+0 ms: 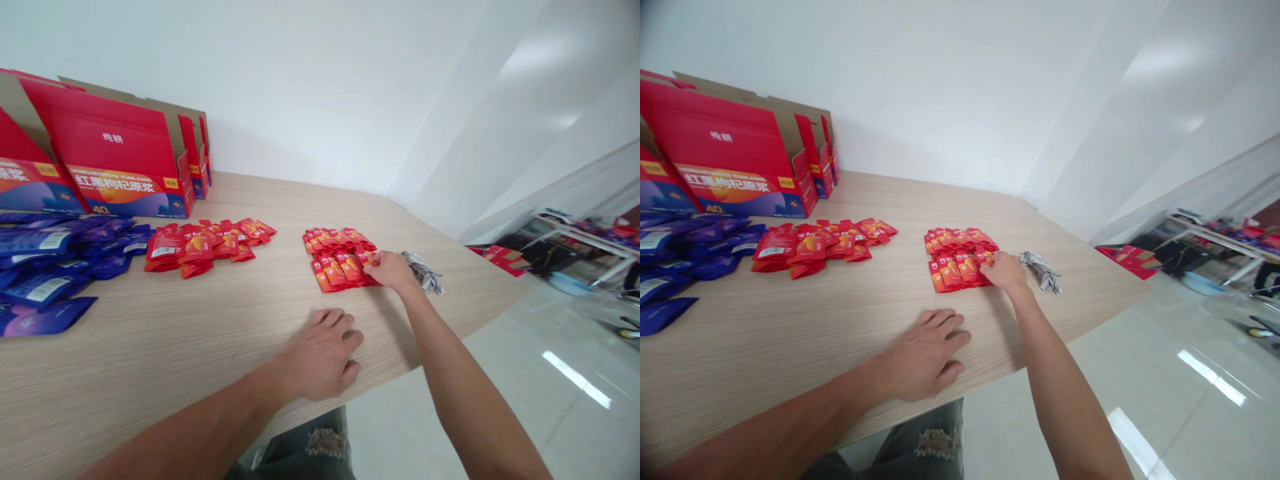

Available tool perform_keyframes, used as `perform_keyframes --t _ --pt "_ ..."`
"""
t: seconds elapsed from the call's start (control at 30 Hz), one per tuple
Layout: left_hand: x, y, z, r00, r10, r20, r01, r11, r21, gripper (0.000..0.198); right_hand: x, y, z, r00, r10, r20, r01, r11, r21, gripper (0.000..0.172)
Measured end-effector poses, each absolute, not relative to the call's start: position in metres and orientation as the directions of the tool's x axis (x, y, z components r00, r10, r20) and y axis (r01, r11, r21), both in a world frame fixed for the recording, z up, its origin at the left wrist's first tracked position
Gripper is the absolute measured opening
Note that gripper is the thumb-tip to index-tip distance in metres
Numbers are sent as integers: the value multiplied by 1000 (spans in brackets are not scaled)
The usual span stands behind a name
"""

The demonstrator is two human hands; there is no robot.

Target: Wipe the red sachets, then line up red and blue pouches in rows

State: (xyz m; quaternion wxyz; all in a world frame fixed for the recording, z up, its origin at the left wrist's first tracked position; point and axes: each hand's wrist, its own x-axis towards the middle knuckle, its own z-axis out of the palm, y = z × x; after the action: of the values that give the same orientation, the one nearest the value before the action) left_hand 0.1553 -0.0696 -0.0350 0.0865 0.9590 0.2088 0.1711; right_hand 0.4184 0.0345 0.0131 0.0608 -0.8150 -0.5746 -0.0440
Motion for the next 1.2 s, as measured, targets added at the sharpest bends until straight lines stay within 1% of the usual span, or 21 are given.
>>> perform_keyframes --t 0.13,0.3,0.4,0.53,0.67,0.7,0.73,0.8,0.83,0.87,0.93,1.03,1.2 --pt "155 -70 -37 854 428 296 368 -899 238 35 421 37 9 350 930 112 937 -347 -40 31" --pt "155 -70 -35 852 432 294 372 -897 240 35 425 39 4 341 930 138 940 -337 -50 30" --pt "155 -70 -34 856 432 285 373 -896 240 35 425 41 1 324 938 127 946 -319 -55 31" --pt "155 -69 -35 857 428 288 370 -898 237 37 433 41 1 225 968 110 973 -218 -78 36" --pt "155 -69 -35 856 428 291 369 -899 236 36 462 35 4 120 979 162 986 -98 -138 44" --pt "155 -69 -35 856 428 291 369 -899 236 36 471 32 4 96 980 173 990 -75 -121 47" --pt "156 -69 -34 856 428 292 369 -899 235 36 480 29 3 75 981 177 994 -60 -88 53" --pt "156 -70 -34 856 427 290 370 -900 233 35 495 24 -1 54 984 170 999 -55 0 72" --pt "156 -70 -34 857 427 290 370 -900 232 35 502 22 -4 55 984 170 997 -62 38 78" --pt "156 -70 -34 857 427 289 370 -900 231 34 507 20 -8 57 983 175 996 -70 64 81" --pt "156 -70 -34 857 426 289 370 -900 232 34 515 19 -15 35 978 204 995 -54 88 78" --pt "157 -70 -34 858 428 285 370 -898 237 34 522 21 -22 -39 962 271 994 11 106 73" --pt "156 -70 -34 858 430 281 371 -897 239 36 527 23 -26 -96 941 325 992 64 107 66"
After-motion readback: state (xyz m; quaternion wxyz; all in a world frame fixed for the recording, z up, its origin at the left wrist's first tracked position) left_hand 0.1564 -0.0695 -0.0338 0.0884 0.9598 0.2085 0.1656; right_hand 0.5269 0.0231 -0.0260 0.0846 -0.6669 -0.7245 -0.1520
